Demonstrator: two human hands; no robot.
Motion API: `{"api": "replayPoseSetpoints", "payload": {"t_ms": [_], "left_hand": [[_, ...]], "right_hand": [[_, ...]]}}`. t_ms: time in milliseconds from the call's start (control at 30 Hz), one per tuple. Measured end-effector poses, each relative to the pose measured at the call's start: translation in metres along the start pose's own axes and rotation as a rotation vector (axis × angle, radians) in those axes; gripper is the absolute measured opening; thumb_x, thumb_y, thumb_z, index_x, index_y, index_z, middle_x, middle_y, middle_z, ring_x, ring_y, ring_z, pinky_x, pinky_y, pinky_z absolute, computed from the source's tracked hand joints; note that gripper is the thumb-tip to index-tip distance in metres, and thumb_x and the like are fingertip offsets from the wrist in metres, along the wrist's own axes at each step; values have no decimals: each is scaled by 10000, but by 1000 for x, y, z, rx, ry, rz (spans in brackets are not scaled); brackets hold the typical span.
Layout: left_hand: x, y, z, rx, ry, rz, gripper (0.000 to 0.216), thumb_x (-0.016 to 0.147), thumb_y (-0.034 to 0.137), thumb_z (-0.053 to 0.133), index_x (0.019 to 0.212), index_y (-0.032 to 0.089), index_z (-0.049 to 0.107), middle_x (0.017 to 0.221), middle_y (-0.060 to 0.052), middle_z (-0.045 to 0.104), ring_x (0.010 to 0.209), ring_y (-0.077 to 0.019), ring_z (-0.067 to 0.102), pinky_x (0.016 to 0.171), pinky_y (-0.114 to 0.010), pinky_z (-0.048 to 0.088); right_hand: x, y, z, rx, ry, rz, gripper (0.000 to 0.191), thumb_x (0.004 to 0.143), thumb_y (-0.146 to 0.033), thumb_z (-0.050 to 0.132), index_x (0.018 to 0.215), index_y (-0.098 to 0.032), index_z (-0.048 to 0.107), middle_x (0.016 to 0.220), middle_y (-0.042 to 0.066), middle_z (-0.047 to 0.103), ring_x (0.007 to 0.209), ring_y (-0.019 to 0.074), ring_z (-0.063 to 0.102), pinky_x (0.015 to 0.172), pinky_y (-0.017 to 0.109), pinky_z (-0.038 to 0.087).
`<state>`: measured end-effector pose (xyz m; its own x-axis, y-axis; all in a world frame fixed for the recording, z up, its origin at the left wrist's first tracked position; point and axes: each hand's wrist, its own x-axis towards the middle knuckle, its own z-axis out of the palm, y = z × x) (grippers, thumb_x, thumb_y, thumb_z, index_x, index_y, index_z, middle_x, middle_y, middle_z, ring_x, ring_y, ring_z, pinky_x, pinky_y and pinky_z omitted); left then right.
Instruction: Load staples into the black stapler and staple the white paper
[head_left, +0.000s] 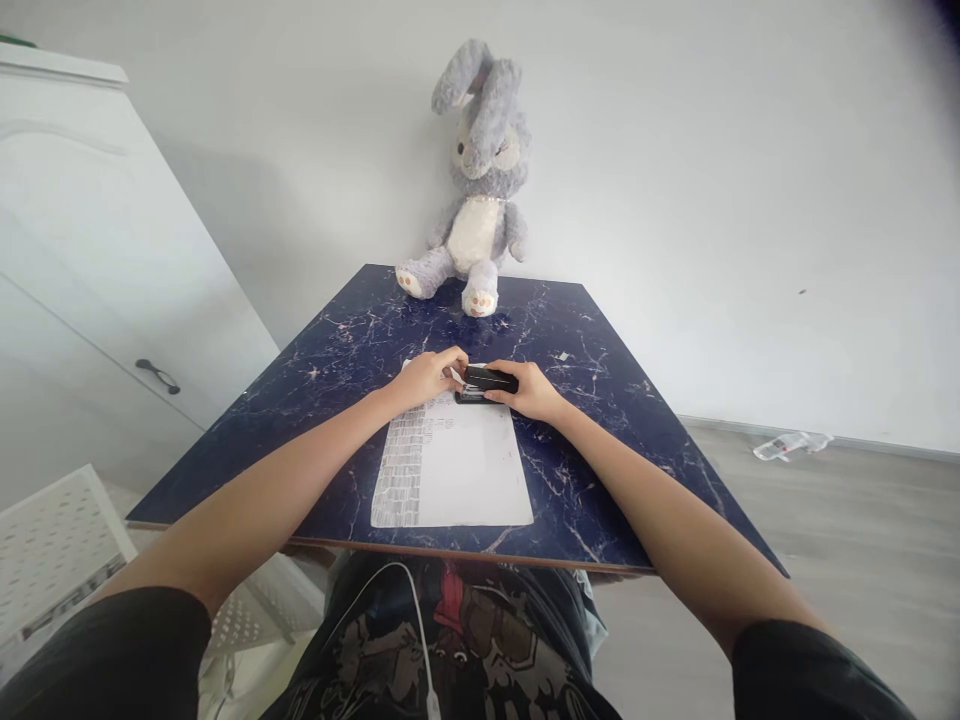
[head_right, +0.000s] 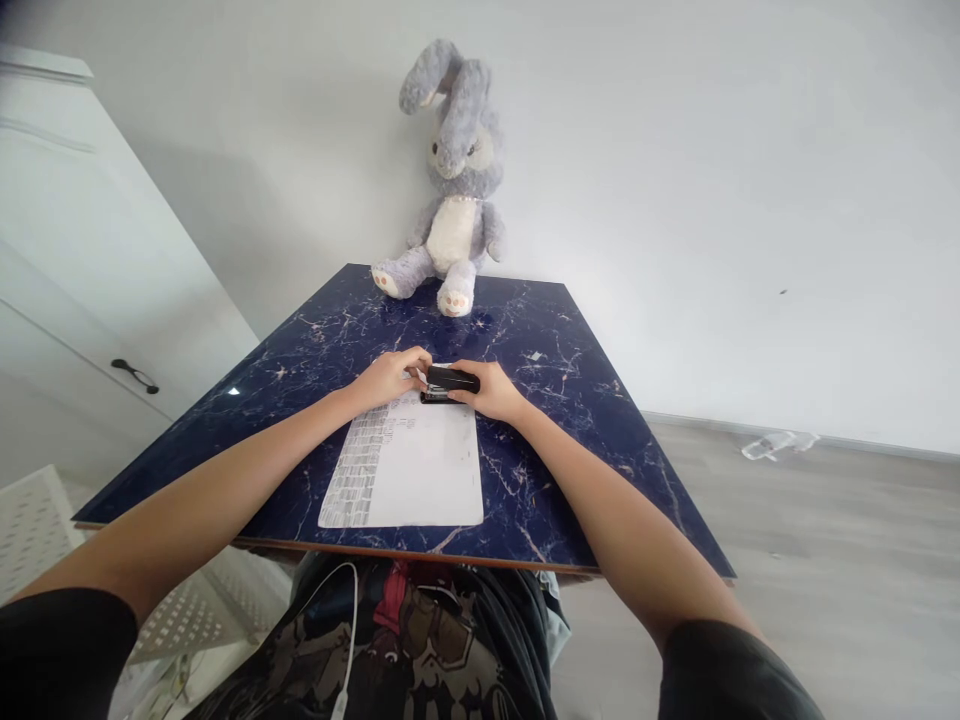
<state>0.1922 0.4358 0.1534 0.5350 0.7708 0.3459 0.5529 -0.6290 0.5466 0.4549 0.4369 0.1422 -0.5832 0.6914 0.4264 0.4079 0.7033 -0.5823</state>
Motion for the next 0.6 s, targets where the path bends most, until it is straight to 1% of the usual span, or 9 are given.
{"api": "replayPoseSetpoints", "payload": {"t_ms": [100, 233, 333, 400, 433, 500, 567, 600], "left_hand": [[1, 2, 3, 28, -6, -13, 244, 854, 197, 656, 1089, 241, 609, 1015, 7, 772, 798, -178, 727, 757, -278, 507], [4, 1, 5, 83, -13, -20, 237, 886, 179, 623, 1112, 249, 630, 1015, -3, 773, 880, -201, 739, 802, -295, 517], [7, -5, 6, 83, -89, -11, 254, 912, 270, 646, 1165, 239, 639, 1081, -36, 762, 966, -228, 726, 873, -332, 530], [8, -9, 7, 143, -135, 1, 327, 944, 378, 628, 1227, 216, 643, 1218, -96, 725, 1135, -277, 675, 988, -403, 507], [8, -11, 7, 193, -152, 0, 394, 959, 431, 606, 1283, 208, 635, 1327, -128, 677, 1254, -309, 613, 1064, -454, 466], [6, -12, 8, 289, -209, -28, 530, 992, 516, 537, 1439, 233, 564, 1563, -148, 498, 1466, -356, 418, 1189, -559, 323], [3, -10, 6, 340, -306, -67, 612, 1017, 566, 469, 1563, 291, 439, 1700, -117, 291, 1567, -363, 237, 1240, -618, 179], [1, -9, 5, 357, -345, -81, 630, 1026, 578, 441, 1592, 307, 394, 1722, -106, 233, 1582, -360, 198, 1246, -629, 142]], "right_hand": [[0, 3, 1, 7, 1, -3, 370, 856, -318, 754, 1195, -177, 706, 1045, 53, 760, 907, 222, 713, 859, 308, 513], [0, 2, 2, -9, 8, 5, 360, 854, -322, 744, 1185, -184, 710, 1030, 47, 762, 901, 220, 710, 852, 307, 513], [1, 0, 0, -49, 55, 37, 332, 821, -317, 765, 1123, -182, 737, 981, 42, 766, 853, 212, 705, 829, 302, 512], [1, 0, -6, -83, 100, 73, 296, 787, -298, 784, 1058, -181, 757, 947, 35, 769, 823, 206, 700, 817, 299, 509], [0, 1, -10, -101, 127, 94, 282, 774, -289, 789, 1034, -181, 763, 942, 33, 770, 822, 206, 699, 816, 299, 506], [-2, 6, -22, -139, 199, 151, 269, 764, -283, 788, 1012, -183, 765, 943, 29, 772, 830, 209, 699, 810, 301, 499], [-6, 14, -35, -183, 275, 231, 256, 762, -277, 778, 1000, -183, 763, 920, 24, 768, 815, 210, 693, 786, 301, 490], [-8, 19, -41, -205, 300, 272, 246, 759, -266, 772, 990, -182, 761, 898, 21, 764, 800, 209, 689, 771, 300, 486]]}}
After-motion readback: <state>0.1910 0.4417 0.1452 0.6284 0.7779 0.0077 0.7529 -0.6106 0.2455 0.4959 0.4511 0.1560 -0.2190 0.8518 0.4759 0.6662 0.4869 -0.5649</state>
